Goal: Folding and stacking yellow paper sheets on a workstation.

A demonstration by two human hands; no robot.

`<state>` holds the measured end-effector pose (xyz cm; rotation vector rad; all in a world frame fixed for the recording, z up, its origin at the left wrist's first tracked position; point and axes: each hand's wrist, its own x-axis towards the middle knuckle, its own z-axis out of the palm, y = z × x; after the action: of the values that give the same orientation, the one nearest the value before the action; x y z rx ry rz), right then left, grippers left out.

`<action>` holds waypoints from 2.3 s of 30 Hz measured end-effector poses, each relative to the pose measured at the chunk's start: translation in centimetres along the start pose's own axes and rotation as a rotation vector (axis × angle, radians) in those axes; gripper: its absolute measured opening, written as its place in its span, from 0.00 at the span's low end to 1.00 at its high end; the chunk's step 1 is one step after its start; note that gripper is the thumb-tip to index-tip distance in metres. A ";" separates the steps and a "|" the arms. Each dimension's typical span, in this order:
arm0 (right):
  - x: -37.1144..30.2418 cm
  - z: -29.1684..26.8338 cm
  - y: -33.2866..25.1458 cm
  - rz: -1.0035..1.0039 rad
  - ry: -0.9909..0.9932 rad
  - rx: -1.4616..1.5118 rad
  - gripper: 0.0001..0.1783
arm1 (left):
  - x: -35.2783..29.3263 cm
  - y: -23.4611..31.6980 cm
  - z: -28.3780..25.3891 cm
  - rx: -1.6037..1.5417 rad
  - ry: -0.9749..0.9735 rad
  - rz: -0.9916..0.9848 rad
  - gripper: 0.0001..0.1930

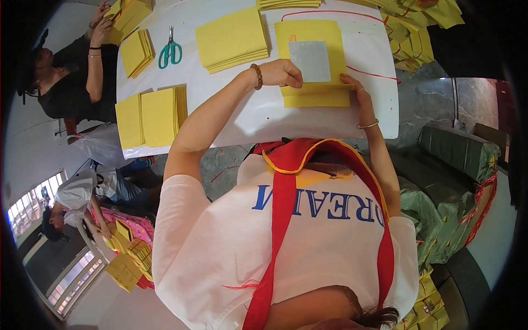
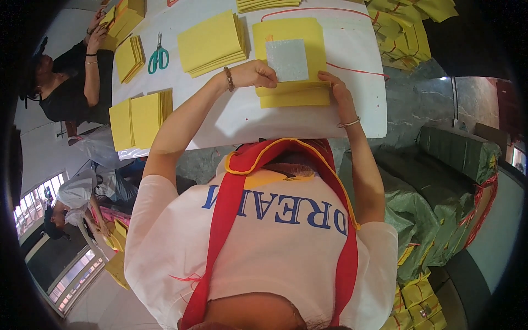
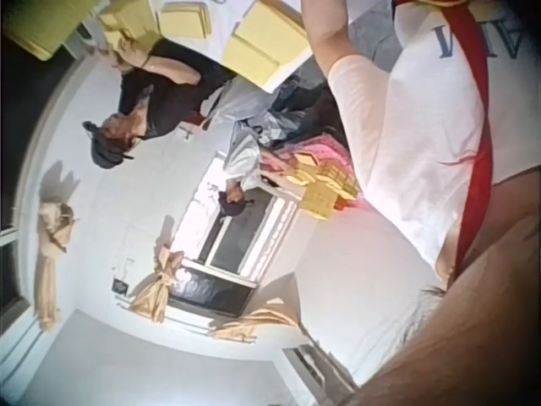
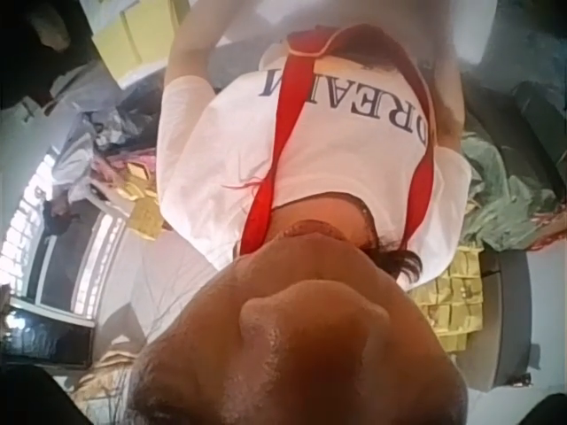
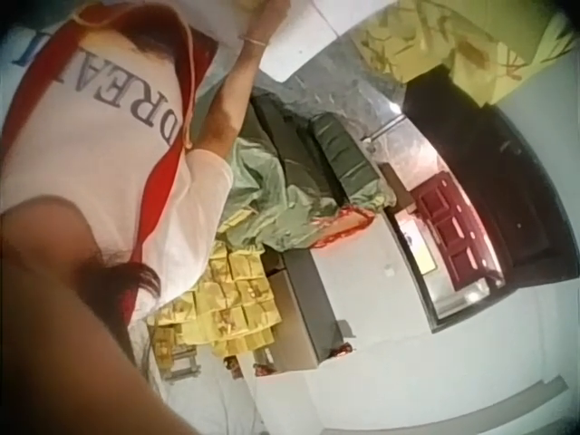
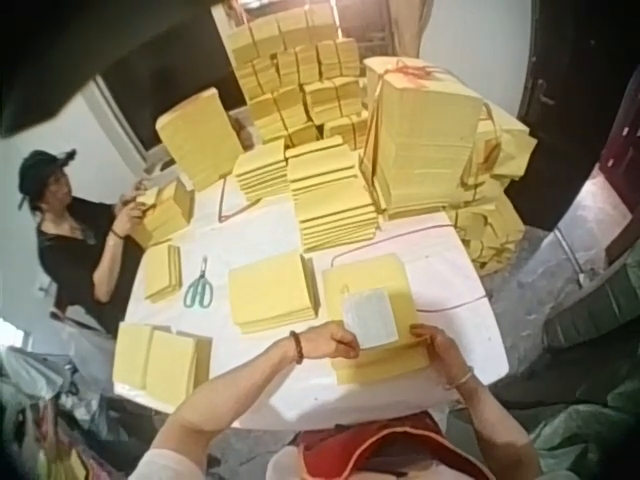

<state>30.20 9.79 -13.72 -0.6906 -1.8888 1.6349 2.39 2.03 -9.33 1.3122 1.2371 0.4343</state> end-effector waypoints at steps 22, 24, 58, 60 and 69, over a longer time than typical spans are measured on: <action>0.4 0.2 0.1 -0.060 0.133 -0.100 0.21 | -3.3 -1.7 3.4 0.938 0.721 0.442 0.19; 0.2 0.2 -2.9 -0.428 0.107 -0.758 0.25 | -4.6 -0.5 4.2 0.997 0.737 0.514 0.16; 1.7 3.0 -1.4 0.174 0.251 -0.253 0.26 | -2.7 -1.5 5.7 -0.172 0.819 -0.118 0.27; 1.7 2.8 -1.9 0.259 0.221 -0.301 0.27 | -3.9 0.0 5.5 -0.070 0.835 -0.124 0.27; 2.2 2.7 -2.3 0.313 0.175 -0.297 0.27 | -0.5 3.0 6.5 0.767 0.812 0.475 0.24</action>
<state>26.69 9.09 -11.56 -1.2652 -1.9878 1.4232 8.90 -0.62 -7.84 2.2276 1.8603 0.9518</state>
